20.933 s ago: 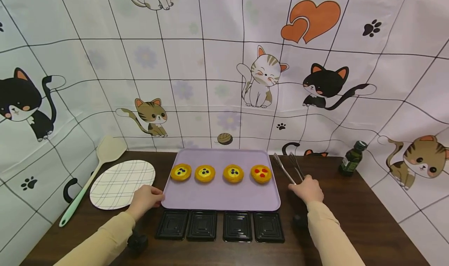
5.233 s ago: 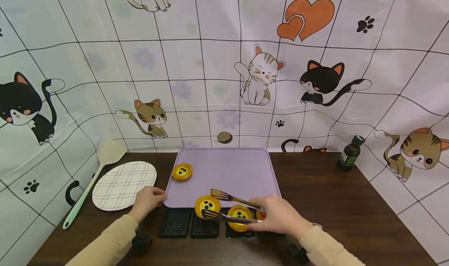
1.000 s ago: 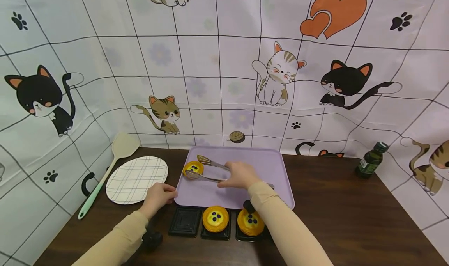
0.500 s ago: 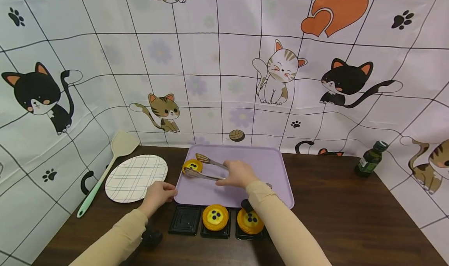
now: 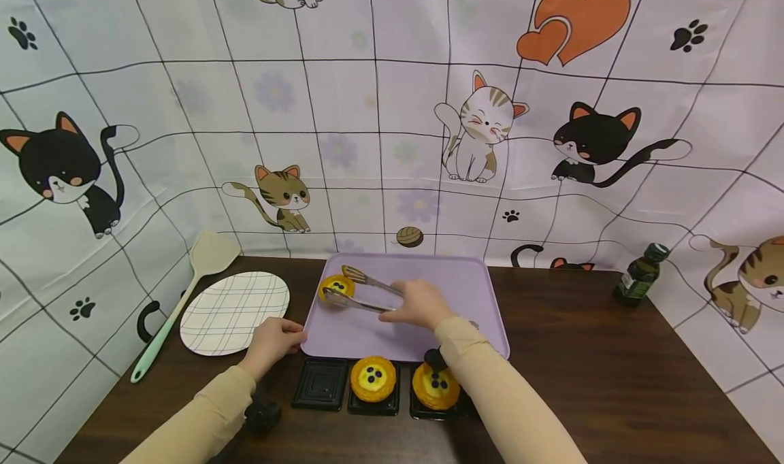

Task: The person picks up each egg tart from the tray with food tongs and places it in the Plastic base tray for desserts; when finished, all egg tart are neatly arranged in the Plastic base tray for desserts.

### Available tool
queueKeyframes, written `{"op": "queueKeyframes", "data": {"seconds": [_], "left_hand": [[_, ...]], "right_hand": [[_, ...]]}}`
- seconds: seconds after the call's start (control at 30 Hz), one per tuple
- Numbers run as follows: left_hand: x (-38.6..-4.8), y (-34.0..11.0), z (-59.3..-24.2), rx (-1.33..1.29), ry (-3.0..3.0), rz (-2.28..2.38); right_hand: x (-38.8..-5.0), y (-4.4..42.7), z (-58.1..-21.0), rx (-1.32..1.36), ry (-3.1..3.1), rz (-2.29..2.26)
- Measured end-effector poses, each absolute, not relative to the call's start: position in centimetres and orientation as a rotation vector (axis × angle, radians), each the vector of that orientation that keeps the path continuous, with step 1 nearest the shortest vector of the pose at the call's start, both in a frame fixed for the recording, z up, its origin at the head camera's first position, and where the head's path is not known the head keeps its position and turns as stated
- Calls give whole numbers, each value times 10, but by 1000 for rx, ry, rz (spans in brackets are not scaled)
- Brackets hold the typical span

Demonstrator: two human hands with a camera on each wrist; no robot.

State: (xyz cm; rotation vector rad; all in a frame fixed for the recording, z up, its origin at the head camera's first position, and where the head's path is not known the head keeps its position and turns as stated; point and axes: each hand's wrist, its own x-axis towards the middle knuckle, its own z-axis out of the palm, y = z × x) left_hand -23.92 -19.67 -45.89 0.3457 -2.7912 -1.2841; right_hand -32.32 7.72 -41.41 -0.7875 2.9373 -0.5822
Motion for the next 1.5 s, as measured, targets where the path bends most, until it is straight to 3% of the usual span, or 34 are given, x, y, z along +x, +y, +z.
{"op": "queueKeyframes", "data": {"seconds": [1.0, 1.5], "left_hand": [[-239, -197, -458, 345, -2797, -1294], [-236, -196, -455, 327, -2799, -1280]], "right_hand": [[-252, 128, -392, -1070, 2878, -561], [-230, 129, -404, -1217, 2811, -588]]}}
